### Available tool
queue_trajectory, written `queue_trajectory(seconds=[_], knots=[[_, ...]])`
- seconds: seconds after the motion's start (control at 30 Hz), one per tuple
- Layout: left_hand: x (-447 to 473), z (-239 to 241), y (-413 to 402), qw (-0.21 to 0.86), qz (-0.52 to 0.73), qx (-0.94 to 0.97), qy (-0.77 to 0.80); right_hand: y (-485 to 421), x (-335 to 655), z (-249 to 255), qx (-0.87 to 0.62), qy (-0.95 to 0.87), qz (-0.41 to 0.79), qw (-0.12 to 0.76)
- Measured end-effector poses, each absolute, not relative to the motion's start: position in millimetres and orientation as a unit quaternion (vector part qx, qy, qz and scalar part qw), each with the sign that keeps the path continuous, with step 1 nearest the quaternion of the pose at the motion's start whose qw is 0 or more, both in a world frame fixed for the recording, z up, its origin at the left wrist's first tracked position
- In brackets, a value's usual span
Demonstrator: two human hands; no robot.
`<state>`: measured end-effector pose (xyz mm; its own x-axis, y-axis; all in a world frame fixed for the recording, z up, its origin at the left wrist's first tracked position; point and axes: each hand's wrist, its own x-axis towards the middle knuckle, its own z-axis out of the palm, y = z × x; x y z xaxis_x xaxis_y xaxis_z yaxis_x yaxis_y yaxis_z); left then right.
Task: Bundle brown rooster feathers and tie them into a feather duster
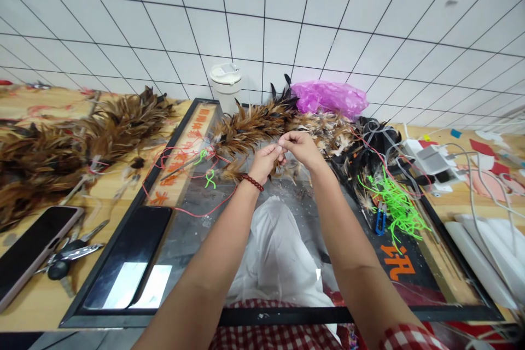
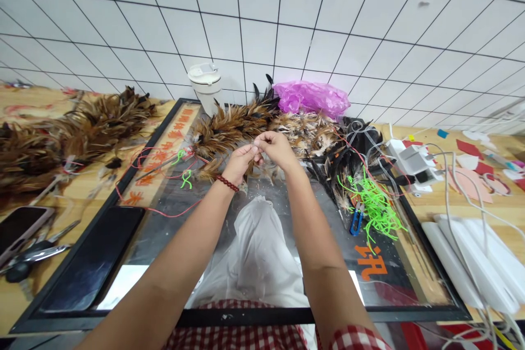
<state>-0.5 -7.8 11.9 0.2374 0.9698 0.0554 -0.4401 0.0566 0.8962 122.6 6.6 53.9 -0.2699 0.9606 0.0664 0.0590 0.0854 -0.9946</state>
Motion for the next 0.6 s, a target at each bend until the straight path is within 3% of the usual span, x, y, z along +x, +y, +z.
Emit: queue_trajectory(seconds=[0.17, 0.33, 0.6], knots=[[-0.8, 7.5, -5.4, 0.645, 0.549, 0.425, 0.319, 10.1, 126.0, 56.3, -0.496, -0.652, 0.409, 0.401], [-3.5, 3.9, -2.0, 0.650, 0.574, 0.381, 0.321, 11.9, 158.1, 62.0, -0.667, -0.698, 0.176, 0.193], [-3.8, 3.7, -1.4, 0.648, 0.579, 0.363, 0.335, 9.7, 175.4, 62.8, -0.675, -0.710, 0.198, -0.035]])
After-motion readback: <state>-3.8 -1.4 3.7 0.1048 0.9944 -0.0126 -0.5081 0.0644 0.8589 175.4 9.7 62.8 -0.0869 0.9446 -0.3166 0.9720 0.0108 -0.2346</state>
